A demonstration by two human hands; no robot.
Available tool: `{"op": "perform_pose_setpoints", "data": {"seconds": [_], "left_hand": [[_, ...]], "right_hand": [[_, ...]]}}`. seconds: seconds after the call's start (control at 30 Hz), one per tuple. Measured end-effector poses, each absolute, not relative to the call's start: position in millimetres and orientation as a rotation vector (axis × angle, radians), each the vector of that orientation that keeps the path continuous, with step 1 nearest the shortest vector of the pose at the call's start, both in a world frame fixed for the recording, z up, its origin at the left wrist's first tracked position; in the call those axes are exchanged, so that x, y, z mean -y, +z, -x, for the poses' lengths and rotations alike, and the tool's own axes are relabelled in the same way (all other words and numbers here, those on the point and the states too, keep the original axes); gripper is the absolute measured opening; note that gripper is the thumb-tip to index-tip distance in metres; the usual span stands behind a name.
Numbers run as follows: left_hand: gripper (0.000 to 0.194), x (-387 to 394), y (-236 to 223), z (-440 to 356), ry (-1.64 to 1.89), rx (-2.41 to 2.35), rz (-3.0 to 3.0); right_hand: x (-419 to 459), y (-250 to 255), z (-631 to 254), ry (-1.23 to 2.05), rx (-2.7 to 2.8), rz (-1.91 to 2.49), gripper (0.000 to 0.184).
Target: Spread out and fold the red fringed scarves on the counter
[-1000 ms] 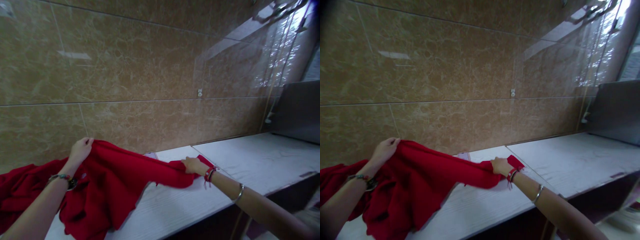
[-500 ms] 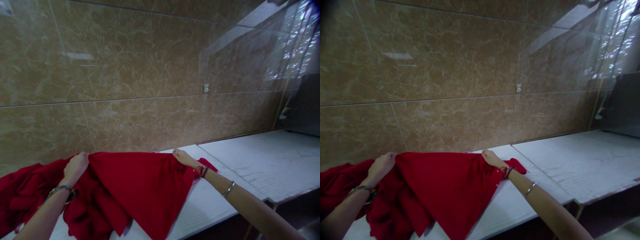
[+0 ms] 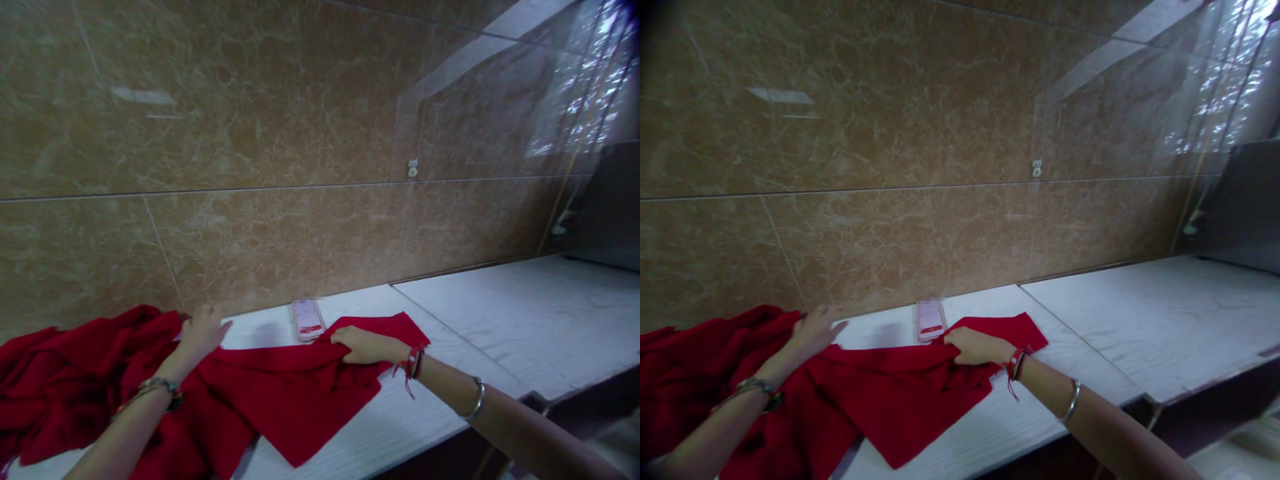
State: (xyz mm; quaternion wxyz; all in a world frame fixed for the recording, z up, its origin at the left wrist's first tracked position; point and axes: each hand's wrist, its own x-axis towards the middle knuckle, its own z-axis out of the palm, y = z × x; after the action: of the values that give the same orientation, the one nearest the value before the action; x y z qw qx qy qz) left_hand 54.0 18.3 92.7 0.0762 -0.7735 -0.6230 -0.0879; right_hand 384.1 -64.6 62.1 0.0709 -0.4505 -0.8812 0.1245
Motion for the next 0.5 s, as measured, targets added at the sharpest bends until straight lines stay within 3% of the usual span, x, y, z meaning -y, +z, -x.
{"op": "perform_pose_setpoints", "data": {"seconds": [0.2,0.27,0.4,0.5], "left_hand": [[0.039,-6,45,-134,-0.039,1.180,3.018],[0.035,-4,38,-138,0.045,1.138,3.053],[0.023,0,39,-130,0.085,1.070,3.102],[0.029,5,48,-121,0.081,1.025,3.198]], "right_hand": [[62,57,-375,0.633,2.766,1.388,0.028],[60,53,-382,0.636,2.685,1.419,0.025],[63,45,-392,0.652,2.686,1.372,0.039],[63,50,-401,0.715,2.674,1.280,0.044]]}}
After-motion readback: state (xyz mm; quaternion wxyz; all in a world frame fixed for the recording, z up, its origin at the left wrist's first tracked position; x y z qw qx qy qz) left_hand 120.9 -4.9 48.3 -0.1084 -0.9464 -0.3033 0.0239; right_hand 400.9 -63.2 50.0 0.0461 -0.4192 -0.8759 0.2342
